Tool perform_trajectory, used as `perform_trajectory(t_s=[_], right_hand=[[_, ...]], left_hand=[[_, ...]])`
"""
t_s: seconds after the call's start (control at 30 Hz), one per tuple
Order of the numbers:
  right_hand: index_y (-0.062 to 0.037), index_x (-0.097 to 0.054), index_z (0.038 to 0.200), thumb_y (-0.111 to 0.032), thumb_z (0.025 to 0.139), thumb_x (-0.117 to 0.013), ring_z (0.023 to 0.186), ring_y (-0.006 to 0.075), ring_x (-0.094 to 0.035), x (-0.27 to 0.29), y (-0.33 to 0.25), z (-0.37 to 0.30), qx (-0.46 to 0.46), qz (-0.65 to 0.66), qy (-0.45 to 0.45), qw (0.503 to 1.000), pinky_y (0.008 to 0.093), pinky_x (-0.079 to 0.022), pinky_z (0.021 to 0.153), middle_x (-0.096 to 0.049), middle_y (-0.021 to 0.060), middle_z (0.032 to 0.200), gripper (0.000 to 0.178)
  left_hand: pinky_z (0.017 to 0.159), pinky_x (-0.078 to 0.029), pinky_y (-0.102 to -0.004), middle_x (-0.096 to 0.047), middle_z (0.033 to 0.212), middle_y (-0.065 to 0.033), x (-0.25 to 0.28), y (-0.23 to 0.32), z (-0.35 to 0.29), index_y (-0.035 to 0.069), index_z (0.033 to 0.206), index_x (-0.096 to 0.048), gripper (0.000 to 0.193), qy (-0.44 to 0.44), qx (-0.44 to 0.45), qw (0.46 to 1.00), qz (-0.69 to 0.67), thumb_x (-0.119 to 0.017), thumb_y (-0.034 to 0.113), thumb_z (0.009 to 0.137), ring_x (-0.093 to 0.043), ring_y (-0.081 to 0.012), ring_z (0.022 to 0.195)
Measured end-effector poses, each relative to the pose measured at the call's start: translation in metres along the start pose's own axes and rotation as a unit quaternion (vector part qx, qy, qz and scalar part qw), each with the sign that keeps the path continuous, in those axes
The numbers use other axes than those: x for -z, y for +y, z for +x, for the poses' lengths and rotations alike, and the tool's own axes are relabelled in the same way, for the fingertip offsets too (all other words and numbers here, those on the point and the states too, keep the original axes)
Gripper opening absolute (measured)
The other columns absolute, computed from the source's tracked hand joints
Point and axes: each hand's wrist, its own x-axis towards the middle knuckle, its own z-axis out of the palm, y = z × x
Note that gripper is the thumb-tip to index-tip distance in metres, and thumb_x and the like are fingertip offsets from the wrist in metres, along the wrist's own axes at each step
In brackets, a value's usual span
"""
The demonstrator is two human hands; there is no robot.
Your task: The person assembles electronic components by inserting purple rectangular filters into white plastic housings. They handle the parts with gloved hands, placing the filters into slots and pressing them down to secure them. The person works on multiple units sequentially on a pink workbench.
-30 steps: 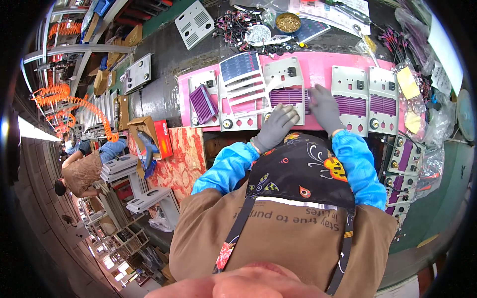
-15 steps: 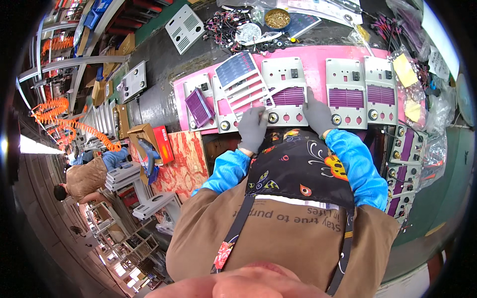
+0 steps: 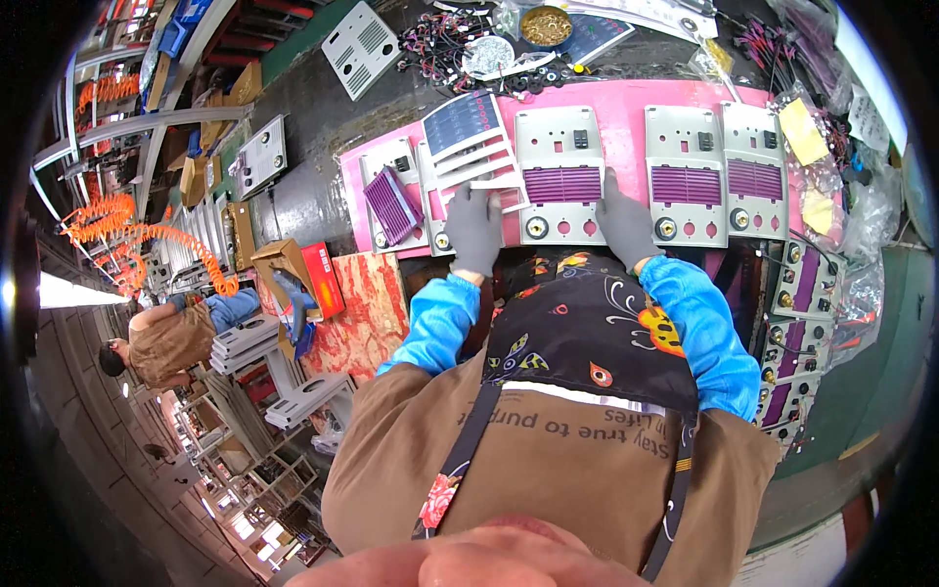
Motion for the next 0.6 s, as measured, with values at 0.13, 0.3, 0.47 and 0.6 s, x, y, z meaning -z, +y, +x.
perform_trajectory(t_s=[0.13,0.3,0.47,0.6], right_hand=[[-0.0086,-0.033,0.152,-0.024,0.094,-0.057,0.067,0.0404,-0.066,-0.001,0.002,-0.001,0.002,-0.02,0.002,1.0,0.0519,-0.051,0.064,-0.066,0.0224,0.072,0.065],[-0.0091,-0.033,0.153,-0.023,0.094,-0.057,0.064,0.04,-0.065,-0.005,0.004,0.0,0.003,-0.039,0.009,0.999,0.0522,-0.05,0.061,-0.065,0.0207,0.07,0.065],[-0.0082,-0.034,0.152,-0.024,0.094,-0.056,0.063,0.0376,-0.066,-0.005,0.002,-0.002,0.008,-0.038,0.009,0.999,0.0511,-0.051,0.06,-0.067,0.0183,0.071,0.064],[-0.0087,-0.034,0.152,-0.023,0.094,-0.055,0.065,0.0383,-0.066,-0.001,0.0,-0.005,0.005,-0.022,0.008,1.0,0.0513,-0.051,0.062,-0.067,0.0191,0.072,0.064]], left_hand=[[0.07,-0.053,-0.0433,-0.064,0.105,-0.0086,0.023,0.034,-0.018,0.014,0.119,-0.064,0.029,-0.115,0.008,0.99,-0.083,-0.065,0.024,0.092,-0.064,-0.03,0.091],[0.074,-0.054,-0.0413,-0.064,0.11,-0.0089,-0.002,0.036,-0.005,0.015,0.125,-0.062,0.04,-0.103,-0.082,0.986,-0.099,-0.071,0.023,0.087,-0.064,-0.0298,0.096],[0.079,-0.056,-0.0419,-0.052,0.139,-0.0113,0.008,0.05,0.047,0.009,0.138,-0.051,0.077,-0.217,-0.144,0.965,-0.04,-0.083,0.032,0.072,-0.062,-0.0319,0.105],[0.08,-0.057,-0.0426,-0.045,0.148,-0.0138,0.005,0.063,0.064,0.004,0.143,-0.045,0.103,-0.29,-0.196,0.936,0.027,-0.09,0.039,0.057,-0.062,-0.0314,0.106]])
